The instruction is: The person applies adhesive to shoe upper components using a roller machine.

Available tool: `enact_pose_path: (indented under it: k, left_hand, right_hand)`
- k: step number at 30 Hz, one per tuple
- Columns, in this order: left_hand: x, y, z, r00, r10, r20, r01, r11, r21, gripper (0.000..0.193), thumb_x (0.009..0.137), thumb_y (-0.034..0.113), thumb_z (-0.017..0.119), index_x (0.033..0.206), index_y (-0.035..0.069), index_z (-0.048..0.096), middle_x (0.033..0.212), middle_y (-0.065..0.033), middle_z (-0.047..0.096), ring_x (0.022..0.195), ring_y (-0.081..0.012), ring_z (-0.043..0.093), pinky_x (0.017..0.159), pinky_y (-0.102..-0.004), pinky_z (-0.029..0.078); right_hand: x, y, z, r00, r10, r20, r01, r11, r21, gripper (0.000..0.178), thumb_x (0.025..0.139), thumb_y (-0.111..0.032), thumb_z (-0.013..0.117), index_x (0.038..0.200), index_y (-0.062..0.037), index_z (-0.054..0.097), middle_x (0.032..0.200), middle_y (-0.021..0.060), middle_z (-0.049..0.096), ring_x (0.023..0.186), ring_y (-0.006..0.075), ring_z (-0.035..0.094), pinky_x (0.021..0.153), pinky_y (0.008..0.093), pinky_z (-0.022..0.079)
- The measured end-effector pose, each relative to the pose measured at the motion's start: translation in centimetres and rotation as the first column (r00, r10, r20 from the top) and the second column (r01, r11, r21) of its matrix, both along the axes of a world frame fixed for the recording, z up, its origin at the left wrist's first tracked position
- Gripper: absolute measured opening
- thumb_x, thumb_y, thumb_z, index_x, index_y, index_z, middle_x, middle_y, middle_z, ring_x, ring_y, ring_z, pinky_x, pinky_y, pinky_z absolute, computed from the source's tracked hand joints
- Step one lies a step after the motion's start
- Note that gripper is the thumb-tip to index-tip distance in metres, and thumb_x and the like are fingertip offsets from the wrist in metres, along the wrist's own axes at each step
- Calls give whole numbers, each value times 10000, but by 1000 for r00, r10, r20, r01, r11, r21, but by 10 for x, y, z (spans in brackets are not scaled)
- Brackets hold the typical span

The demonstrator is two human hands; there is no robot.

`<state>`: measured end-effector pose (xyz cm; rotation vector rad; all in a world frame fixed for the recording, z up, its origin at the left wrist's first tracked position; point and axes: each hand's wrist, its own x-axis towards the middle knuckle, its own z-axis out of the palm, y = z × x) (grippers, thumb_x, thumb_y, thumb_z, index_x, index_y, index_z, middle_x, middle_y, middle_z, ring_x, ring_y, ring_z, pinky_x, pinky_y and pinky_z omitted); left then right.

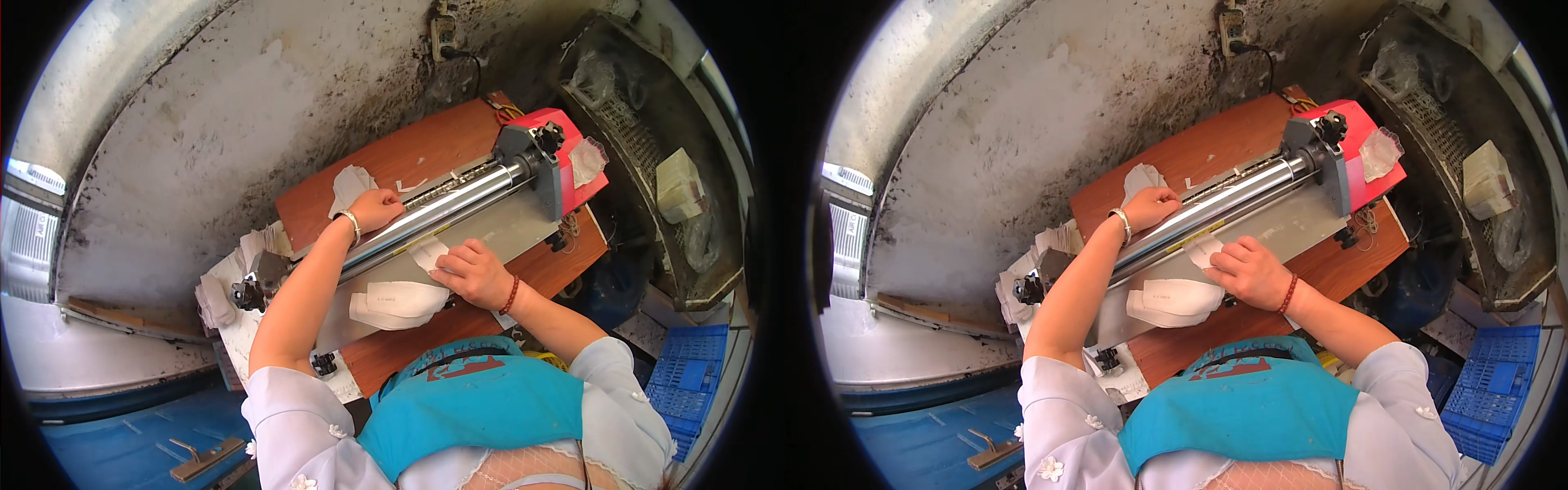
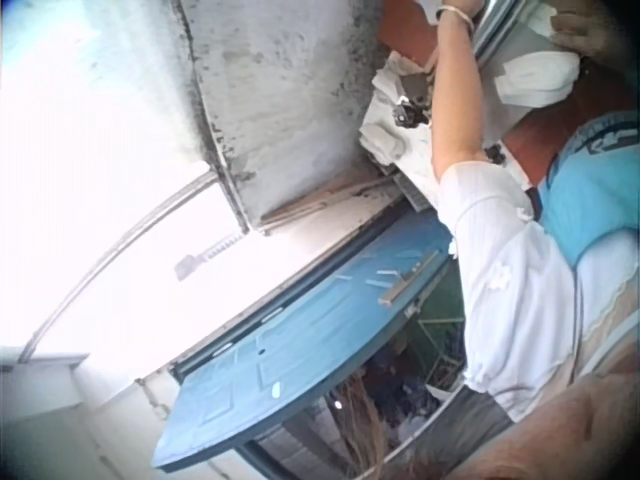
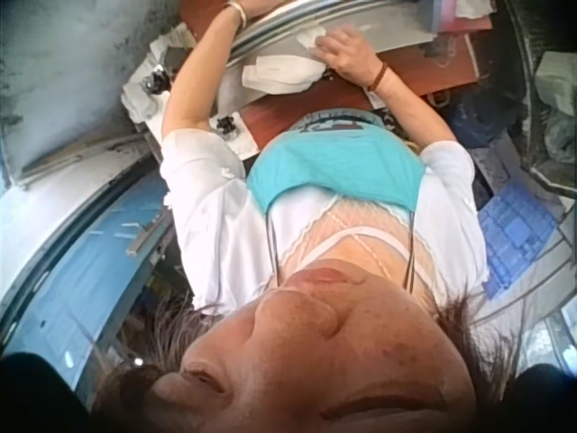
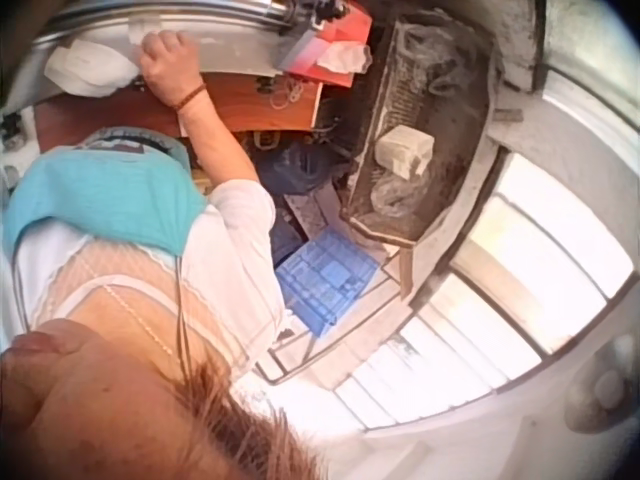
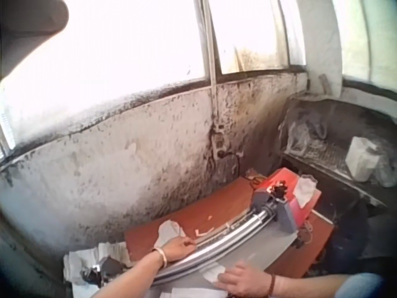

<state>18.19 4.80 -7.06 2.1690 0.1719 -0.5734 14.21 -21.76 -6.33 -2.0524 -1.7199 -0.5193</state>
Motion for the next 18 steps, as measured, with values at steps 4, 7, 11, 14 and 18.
enact_pose_path:
  k: [4, 7, 11, 14, 18]
  left_hand:
    - [-1, -2, -3, 998, 61, 11, -60, 996, -70, 248, 841, 192, 576, 1011, 30, 655, 872, -44, 625, 755, -95, 559, 694, -249, 464]
    - [-2, -2, -4, 995, 71, 72, -64, 993, -95, 266, 840, 188, 582, 1040, 29, 655, 838, -42, 628, 748, -95, 559, 683, -253, 465]
    - [3, -2, -4, 1000, 8, 18, -6, 996, -86, 277, 830, 194, 591, 1038, 24, 659, 870, -44, 641, 790, -105, 576, 726, -256, 465]
    - [12, 13, -18, 993, -67, 99, 61, 996, 64, 292, 823, 213, 600, 1045, 34, 660, 862, -36, 641, 795, -117, 579, 736, -260, 464]
    - [21, 30, -18, 960, 210, 185, -218, 976, 25, 246, 794, 205, 625, 960, 28, 664, 818, -39, 643, 711, -121, 593, 665, -276, 476]
  right_hand:
    - [-2, -1, 0, 1000, 13, 25, -13, 1000, -6, 203, 699, -125, 610, 897, -95, 642, 923, 5, 567, 887, 170, 539, 779, 321, 409]
    - [1, -1, 4, 1000, 2, 30, -3, 1000, 15, 195, 699, -120, 609, 890, -98, 642, 915, 3, 562, 882, 168, 537, 775, 321, 410]
    - [7, -4, 0, 999, 25, 27, -24, 1000, -12, 185, 698, -117, 608, 879, -100, 641, 921, 4, 573, 867, 165, 540, 771, 314, 412]
    - [11, 0, 2, 1000, 26, 16, -26, 999, -21, 176, 696, -110, 608, 870, -105, 640, 930, 10, 589, 851, 162, 543, 768, 308, 416]
    - [5, -4, 4, 996, 7, -87, -13, 998, -59, 164, 709, -105, 602, 868, -107, 641, 946, 13, 604, 848, 169, 549, 757, 313, 424]
